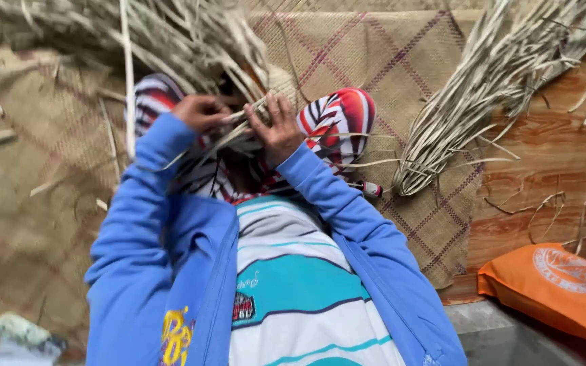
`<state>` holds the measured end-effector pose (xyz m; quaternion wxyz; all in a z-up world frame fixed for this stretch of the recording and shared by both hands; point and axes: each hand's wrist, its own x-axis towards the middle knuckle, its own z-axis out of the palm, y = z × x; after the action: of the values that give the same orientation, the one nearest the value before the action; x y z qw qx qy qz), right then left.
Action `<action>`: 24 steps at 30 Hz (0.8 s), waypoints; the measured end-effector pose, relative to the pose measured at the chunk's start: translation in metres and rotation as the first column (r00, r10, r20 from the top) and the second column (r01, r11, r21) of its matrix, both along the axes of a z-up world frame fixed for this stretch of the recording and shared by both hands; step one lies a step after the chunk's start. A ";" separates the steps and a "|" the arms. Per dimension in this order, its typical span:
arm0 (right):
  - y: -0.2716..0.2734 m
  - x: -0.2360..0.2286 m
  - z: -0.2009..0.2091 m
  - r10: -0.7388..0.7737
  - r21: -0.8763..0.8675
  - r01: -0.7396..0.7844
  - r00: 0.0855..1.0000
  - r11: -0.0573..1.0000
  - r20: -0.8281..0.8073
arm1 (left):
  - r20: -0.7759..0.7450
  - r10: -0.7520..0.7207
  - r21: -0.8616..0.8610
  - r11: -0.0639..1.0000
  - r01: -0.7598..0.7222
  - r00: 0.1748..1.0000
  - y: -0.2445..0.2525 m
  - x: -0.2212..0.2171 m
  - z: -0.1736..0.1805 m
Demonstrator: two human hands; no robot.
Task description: Continuing the weaving process of a brim using dried plant fibers while sitting on the floor.
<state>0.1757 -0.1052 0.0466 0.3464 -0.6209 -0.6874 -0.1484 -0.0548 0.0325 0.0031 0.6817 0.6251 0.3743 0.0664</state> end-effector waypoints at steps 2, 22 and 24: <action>0.006 0.005 -0.003 -0.042 0.004 0.042 0.999 0.999 0.009 | -0.091 -0.228 0.238 0.940 0.244 0.969 0.037 -0.027 0.012; 0.020 -0.004 -0.056 -0.106 0.161 0.101 0.994 0.982 0.023 | -0.772 0.053 0.263 0.934 0.242 0.633 0.098 -0.223 0.056; 0.023 -0.005 -0.060 -0.112 0.165 0.106 0.993 0.981 0.023 | -0.755 0.045 0.217 0.959 0.184 0.655 0.085 -0.222 0.055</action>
<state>0.1705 -0.0821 -0.0137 0.3765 -0.6246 -0.6433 -0.2331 -0.2765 0.1179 0.0581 0.3742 0.6981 0.5852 -0.1736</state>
